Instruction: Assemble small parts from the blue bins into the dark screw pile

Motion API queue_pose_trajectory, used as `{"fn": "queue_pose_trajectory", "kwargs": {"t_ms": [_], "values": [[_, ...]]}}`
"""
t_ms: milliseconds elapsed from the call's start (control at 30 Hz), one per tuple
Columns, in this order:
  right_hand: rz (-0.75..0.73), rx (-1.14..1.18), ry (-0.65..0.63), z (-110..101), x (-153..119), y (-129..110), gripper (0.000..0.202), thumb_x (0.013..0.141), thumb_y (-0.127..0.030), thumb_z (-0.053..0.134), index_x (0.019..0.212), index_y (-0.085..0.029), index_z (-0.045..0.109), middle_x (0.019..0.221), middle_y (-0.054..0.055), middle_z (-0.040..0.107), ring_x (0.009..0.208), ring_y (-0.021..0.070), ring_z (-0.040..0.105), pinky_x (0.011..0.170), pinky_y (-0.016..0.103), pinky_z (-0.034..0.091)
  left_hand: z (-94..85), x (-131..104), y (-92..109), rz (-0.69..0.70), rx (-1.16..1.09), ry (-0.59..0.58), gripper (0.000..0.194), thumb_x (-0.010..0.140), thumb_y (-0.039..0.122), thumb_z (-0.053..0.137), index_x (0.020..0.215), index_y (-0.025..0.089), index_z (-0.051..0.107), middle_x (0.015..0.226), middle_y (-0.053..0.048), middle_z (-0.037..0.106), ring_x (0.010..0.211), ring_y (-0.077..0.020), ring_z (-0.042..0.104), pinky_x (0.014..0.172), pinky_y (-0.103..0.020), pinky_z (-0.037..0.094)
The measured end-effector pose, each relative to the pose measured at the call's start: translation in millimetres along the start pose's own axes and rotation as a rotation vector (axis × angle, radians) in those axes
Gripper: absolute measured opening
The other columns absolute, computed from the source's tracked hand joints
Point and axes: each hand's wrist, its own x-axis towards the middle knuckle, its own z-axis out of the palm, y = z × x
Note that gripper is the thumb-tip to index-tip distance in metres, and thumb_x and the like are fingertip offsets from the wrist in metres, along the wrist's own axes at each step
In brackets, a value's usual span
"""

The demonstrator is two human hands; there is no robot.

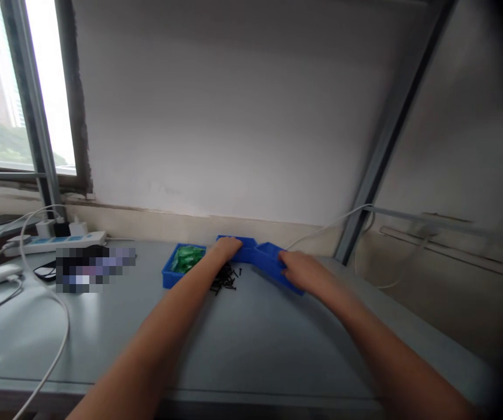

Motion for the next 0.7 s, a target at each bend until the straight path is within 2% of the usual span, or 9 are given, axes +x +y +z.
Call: {"fn": "queue_pose_trajectory", "kwargs": {"t_ms": [100, 200, 267, 367, 533, 633, 700], "values": [[-0.004, -0.053, 0.038, -24.5, -8.6, 20.0, 0.022, 0.089, -0.012, 0.056, 0.107, -0.014, 0.067, 0.103, 0.016, 0.073, 0.094, 0.0267, 0.069, 0.067, 0.029, 0.040, -8.7, -1.2, 2.8, 0.073, -0.027, 0.034, 0.027, 0.101, 0.032, 0.063, 0.122, 0.015, 0.062, 0.121, -0.010, 0.064, 0.102, -0.0234, 0.065, 0.087, -0.043, 0.057], [-0.069, -0.086, 0.068, -44.1, -10.5, 37.1, 0.019, 0.088, -0.014, 0.058, 0.103, -0.017, 0.068, 0.098, 0.012, 0.073, 0.089, 0.0265, 0.069, 0.067, 0.031, 0.042, -17.8, -5.1, 9.6, 0.166, -0.059, 0.077, 0.015, 0.099, 0.017, 0.060, 0.112, 0.015, 0.068, 0.112, -0.008, 0.070, 0.100, -0.0217, 0.067, 0.089, -0.036, 0.054], [-0.109, -0.086, 0.093, -55.0, -6.5, 44.8, 0.018, 0.084, -0.014, 0.063, 0.100, -0.019, 0.070, 0.098, 0.011, 0.074, 0.089, 0.0262, 0.069, 0.069, 0.031, 0.043, -22.0, -9.5, 15.5, 0.236, -0.080, 0.093, 0.017, 0.095, 0.009, 0.060, 0.106, 0.017, 0.071, 0.106, -0.007, 0.074, 0.099, -0.0216, 0.069, 0.089, -0.030, 0.052], [-0.152, -0.071, 0.100, -69.3, 5.5, 47.3, 0.021, 0.081, -0.015, 0.068, 0.100, -0.022, 0.071, 0.096, 0.010, 0.075, 0.082, 0.0255, 0.069, 0.067, 0.033, 0.044, -24.0, -17.4, 25.2, 0.342, -0.114, 0.093, 0.020, 0.091, 0.009, 0.063, 0.104, 0.020, 0.073, 0.103, -0.005, 0.076, 0.098, -0.0217, 0.071, 0.085, -0.026, 0.052], [-0.226, -0.149, 0.112, -78.7, 35.8, 20.4, 0.019, 0.083, -0.013, 0.064, 0.100, -0.019, 0.072, 0.092, 0.011, 0.075, 0.078, 0.0255, 0.069, 0.064, 0.032, 0.044, -20.6, -25.7, 42.9, 0.494, -0.161, 0.083, 0.028, 0.092, 0.006, 0.060, 0.109, 0.023, 0.073, 0.107, 0.001, 0.077, 0.100, -0.0161, 0.071, 0.086, -0.020, 0.050], [-0.266, -0.184, 0.142, -67.0, 55.5, -9.7, 0.025, 0.086, -0.009, 0.060, 0.108, -0.015, 0.071, 0.104, 0.015, 0.075, 0.089, 0.0286, 0.071, 0.069, 0.032, 0.046, -15.3, -27.3, 52.5, 0.530, -0.166, 0.092, 0.031, 0.090, 0.003, 0.059, 0.109, 0.023, 0.073, 0.109, 0.003, 0.076, 0.100, -0.0145, 0.071, 0.087, -0.019, 0.050], [-0.278, -0.188, 0.142, -52.9, 67.1, -30.2, 0.027, 0.089, -0.008, 0.056, 0.112, -0.013, 0.071, 0.107, 0.018, 0.074, 0.094, 0.0295, 0.071, 0.074, 0.032, 0.047, -10.9, -30.1, 56.5, 0.514, -0.160, 0.125, 0.030, 0.091, 0.002, 0.058, 0.107, 0.022, 0.073, 0.110, 0.000, 0.076, 0.100, -0.0164, 0.071, 0.086, -0.020, 0.051]]}}
